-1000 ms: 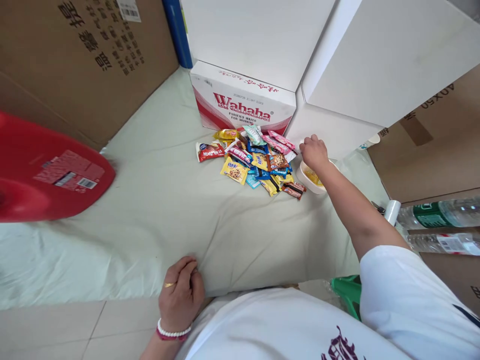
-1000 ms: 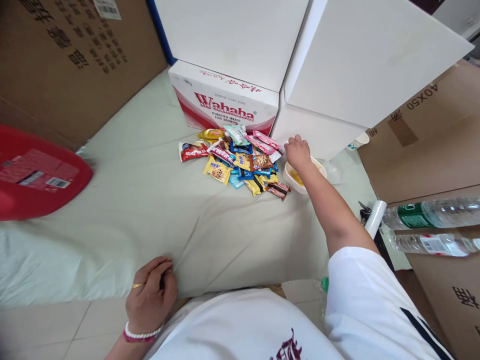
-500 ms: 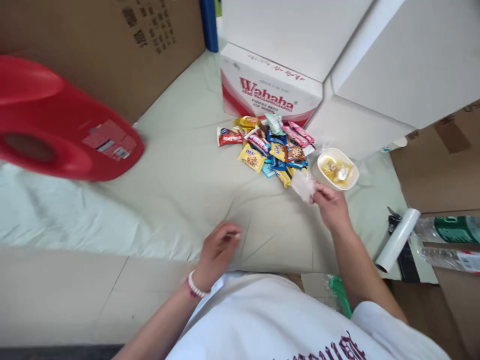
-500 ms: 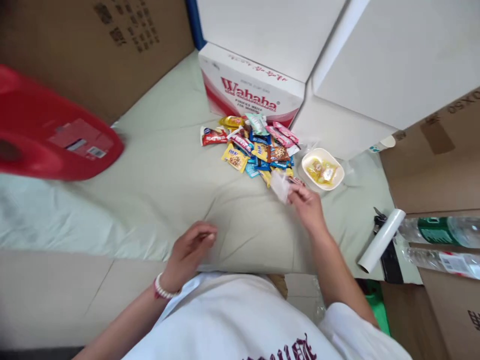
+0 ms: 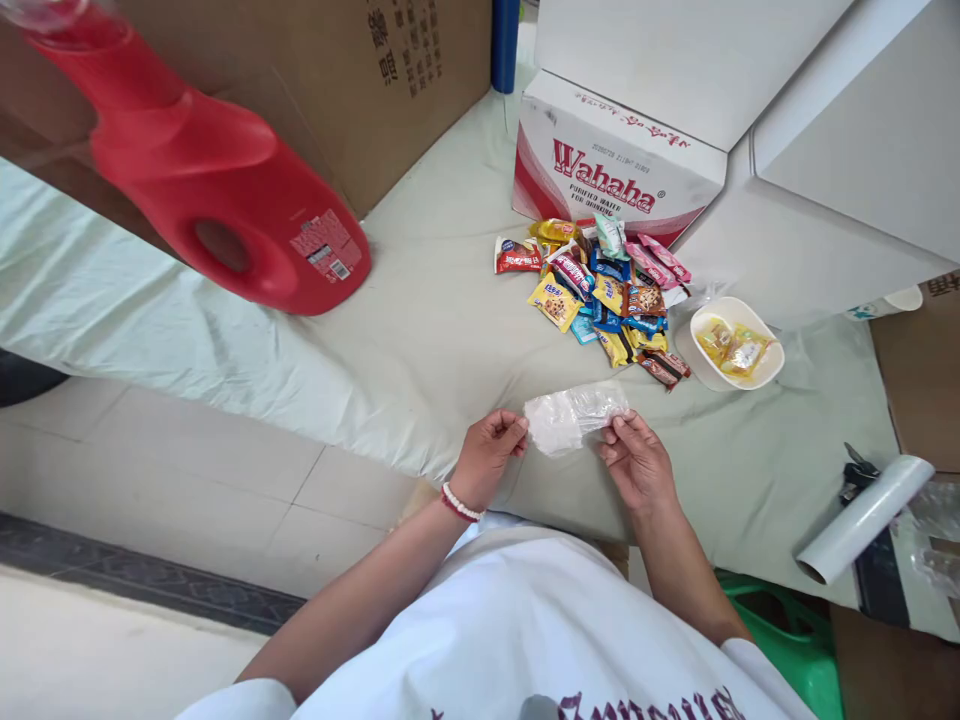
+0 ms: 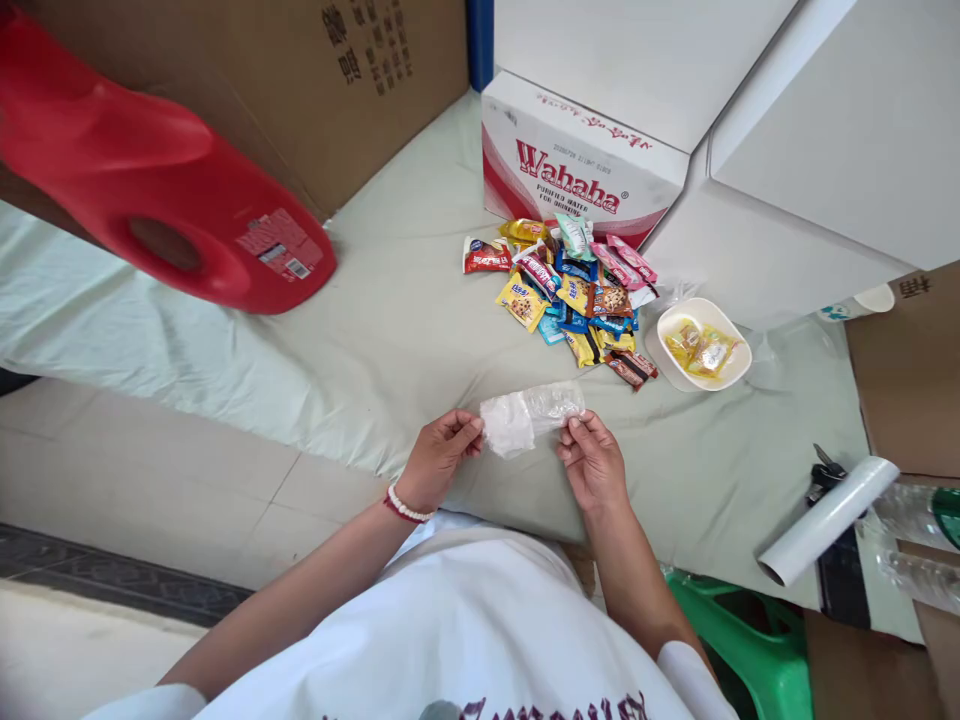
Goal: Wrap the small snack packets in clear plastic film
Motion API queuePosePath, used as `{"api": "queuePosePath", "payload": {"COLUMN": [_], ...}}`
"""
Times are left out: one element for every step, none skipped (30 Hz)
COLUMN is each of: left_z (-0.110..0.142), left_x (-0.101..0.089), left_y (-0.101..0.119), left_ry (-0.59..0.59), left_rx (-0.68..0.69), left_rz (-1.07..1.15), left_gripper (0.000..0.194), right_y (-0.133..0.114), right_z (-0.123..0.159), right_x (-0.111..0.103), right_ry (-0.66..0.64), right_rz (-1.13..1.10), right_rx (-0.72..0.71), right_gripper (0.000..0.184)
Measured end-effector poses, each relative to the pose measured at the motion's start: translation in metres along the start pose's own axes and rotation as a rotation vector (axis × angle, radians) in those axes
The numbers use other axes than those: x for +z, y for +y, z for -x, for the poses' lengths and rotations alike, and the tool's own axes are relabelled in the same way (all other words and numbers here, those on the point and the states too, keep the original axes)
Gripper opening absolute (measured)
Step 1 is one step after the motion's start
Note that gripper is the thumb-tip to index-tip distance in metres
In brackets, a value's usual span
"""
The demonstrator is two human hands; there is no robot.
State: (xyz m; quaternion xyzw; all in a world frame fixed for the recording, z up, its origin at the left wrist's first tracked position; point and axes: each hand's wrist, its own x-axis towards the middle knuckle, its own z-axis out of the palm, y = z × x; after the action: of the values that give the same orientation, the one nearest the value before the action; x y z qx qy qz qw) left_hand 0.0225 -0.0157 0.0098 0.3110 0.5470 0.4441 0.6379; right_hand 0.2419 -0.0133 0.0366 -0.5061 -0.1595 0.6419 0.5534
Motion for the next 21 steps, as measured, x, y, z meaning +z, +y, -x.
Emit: {"api": "queuePosePath", "payload": {"left_z": [0.005, 0.009, 0.014, 0.018, 0.020, 0.022, 0.022, 0.020, 0.018, 0.015, 0.012, 0.009, 0.007, 0.006, 0.007, 0.008, 0.011, 0.015, 0.019, 0.023, 0.027], "left_x": [-0.002, -0.003, -0.002, 0.001, 0.004, 0.009, 0.014, 0.019, 0.023, 0.025, 0.026, 0.025, 0.022, 0.017, 0.010, 0.001, -0.009, -0.020, -0.031, -0.043, -0.054], "left_y": [0.000, 0.002, 0.004, 0.007, 0.010, 0.013, 0.015, 0.016, 0.017, 0.016, 0.016, 0.014, 0.013, 0.012, 0.012, 0.012, 0.012, 0.013, 0.013, 0.015, 0.016], "left_ry": [0.063, 0.124, 0.156, 0.148, 0.093, 0.004, -0.087, -0.158, -0.203, -0.223, -0.224, -0.209, -0.189, -0.171, -0.157, -0.151, -0.158, -0.173, -0.197, -0.228, -0.260], "left_rx": [0.057, 0.144, 0.250, 0.365, 0.473, 0.563, 0.626, 0.657, 0.659, 0.639, 0.604, 0.567, 0.536, 0.513, 0.497, 0.483, 0.465, 0.441, 0.414, 0.393, 0.383], "left_rz": [-0.061, -0.130, -0.201, -0.268, -0.327, -0.378, -0.421, -0.455, -0.477, -0.484, -0.475, -0.451, -0.415, -0.372, -0.327, -0.286, -0.253, -0.235, -0.240, -0.270, -0.320], "left_gripper": [0.036, 0.034, 0.033, 0.036, 0.044, 0.055, 0.066, 0.072, 0.067, 0.052, 0.035, 0.023, 0.019, 0.019, 0.018, 0.018, 0.016, 0.015, 0.014, 0.015, 0.017], "right_y": [-0.002, -0.003, -0.004, -0.004, -0.004, -0.005, -0.006, -0.007, -0.009, -0.012, -0.016, -0.020, -0.025, -0.029, -0.033, -0.037, -0.040, -0.041, -0.042, -0.041, -0.040], "right_z": [0.000, 0.002, 0.004, 0.006, 0.009, 0.013, 0.016, 0.020, 0.022, 0.024, 0.024, 0.024, 0.023, 0.021, 0.018, 0.016, 0.012, 0.009, 0.006, 0.002, -0.001], "right_x": [0.002, 0.006, 0.010, 0.015, 0.020, 0.025, 0.029, 0.032, 0.034, 0.035, 0.034, 0.031, 0.027, 0.022, 0.017, 0.011, 0.006, 0.002, -0.001, -0.003, -0.005], "right_ry": [-0.005, -0.012, -0.027, -0.050, -0.080, -0.115, -0.150, -0.180, -0.200, -0.205, -0.195, -0.169, -0.131, -0.088, -0.047, -0.013, 0.011, 0.028, 0.040, 0.050, 0.059], "right_rz": [-0.008, -0.007, 0.000, 0.013, 0.029, 0.046, 0.060, 0.069, 0.070, 0.065, 0.053, 0.036, 0.018, 0.002, -0.011, -0.017, -0.015, -0.007, 0.005, 0.019, 0.036], "right_rx": [0.003, -0.003, -0.010, -0.016, -0.018, -0.014, -0.005, 0.005, 0.007, 0.000, -0.018, -0.048, -0.084, -0.119, -0.147, -0.165, -0.171, -0.170, -0.165, -0.164, -0.166], "right_gripper": [0.031, 0.031, 0.030, 0.029, 0.028, 0.027, 0.026, 0.026, 0.026, 0.025, 0.025, 0.025, 0.025, 0.026, 0.027, 0.028, 0.029, 0.030, 0.030, 0.031, 0.031]}}
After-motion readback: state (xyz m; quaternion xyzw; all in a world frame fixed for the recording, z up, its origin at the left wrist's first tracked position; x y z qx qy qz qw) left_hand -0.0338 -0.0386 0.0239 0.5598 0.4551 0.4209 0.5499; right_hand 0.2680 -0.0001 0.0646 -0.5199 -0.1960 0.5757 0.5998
